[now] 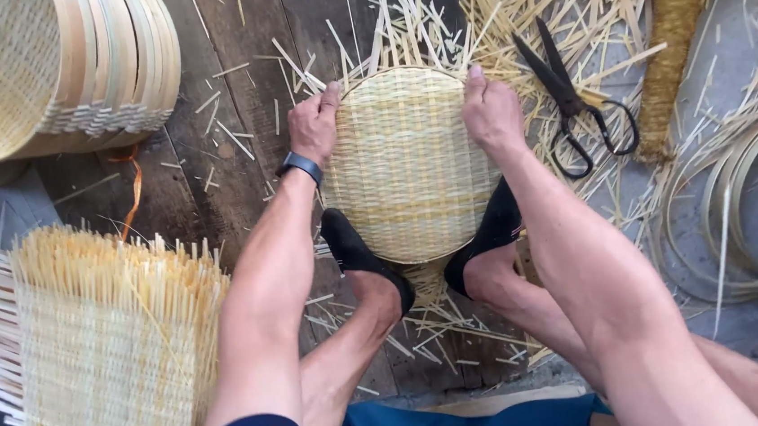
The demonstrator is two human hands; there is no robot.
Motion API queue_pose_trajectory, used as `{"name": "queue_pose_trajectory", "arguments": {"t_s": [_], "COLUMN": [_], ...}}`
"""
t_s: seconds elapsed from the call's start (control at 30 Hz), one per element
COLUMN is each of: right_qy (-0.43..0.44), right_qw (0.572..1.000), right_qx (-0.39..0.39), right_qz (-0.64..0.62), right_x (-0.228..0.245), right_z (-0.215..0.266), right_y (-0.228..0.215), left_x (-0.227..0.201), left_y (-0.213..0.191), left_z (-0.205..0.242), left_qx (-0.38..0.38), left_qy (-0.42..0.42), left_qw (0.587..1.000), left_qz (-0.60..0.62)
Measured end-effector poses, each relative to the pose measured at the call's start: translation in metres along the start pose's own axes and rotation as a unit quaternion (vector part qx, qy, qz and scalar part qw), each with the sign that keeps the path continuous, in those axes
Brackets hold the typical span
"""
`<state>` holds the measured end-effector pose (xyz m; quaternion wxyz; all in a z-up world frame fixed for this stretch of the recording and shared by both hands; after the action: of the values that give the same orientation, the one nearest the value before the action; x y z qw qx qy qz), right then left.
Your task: Weaving bamboo strips into a circular frame and trimming the edges to create a round tray or lid.
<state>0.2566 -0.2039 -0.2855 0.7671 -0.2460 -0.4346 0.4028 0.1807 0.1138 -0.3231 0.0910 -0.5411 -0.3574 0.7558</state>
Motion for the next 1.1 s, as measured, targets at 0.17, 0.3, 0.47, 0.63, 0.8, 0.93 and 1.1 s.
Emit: {"name": "queue_pose_trajectory", "arguments": {"t_s": [0.17, 0.3, 0.47, 0.63, 0.8, 0.93, 1.1], "right_qy": [-0.053, -0.248, -0.135, -0.118, -0.071, -0.036, 0.000], "right_qw": [0.997, 0.935, 0.938, 0.914, 0.966, 0.978, 1.000], "right_qx": [-0.050, -0.222, 0.050, 0.067, 0.202, 0.190, 0.016], "right_qz": [0.007, 0.123, 0.315, 0.382, 0.145, 0.077, -0.021], "right_x": [-0.008, -0.047, -0.008, 0.000, -0.056, -0.072, -0.070], "right_z": [0.001, -0.011, 0.112, 0.163, 0.129, 0.105, 0.104], "right_y": [0.003, -0.032, -0.196, -0.236, -0.117, -0.034, -0.021], "left_x": [0.021, 0.029, 0.075, 0.022, 0.034, 0.087, 0.034], "left_y": [0.008, -0.024, -0.058, -0.085, -0.060, -0.009, -0.004], "left_z": [-0.002, 0.038, 0.105, 0.148, 0.131, 0.104, 0.101], "left_qx": [0.013, -0.178, -0.195, -0.089, -0.070, -0.070, -0.112], "left_qy": [-0.060, 0.057, 0.008, -0.098, -0.087, -0.154, -0.270], "left_qw": [0.992, 0.971, 0.978, 0.979, 0.994, 0.961, 0.893], "left_qz": [0.111, 0.153, 0.068, 0.154, 0.010, 0.221, 0.343]}}
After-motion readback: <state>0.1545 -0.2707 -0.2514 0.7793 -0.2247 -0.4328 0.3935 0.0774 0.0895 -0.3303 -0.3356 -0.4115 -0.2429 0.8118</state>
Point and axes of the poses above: each hand's wrist, its own z-axis away from the middle knuckle, its own y-axis out of the palm, x = y × z, the point moved 7 cm from there along -z, towards the middle knuckle, and after that the axes turned 8 degrees about z, right-handed, at the moved point
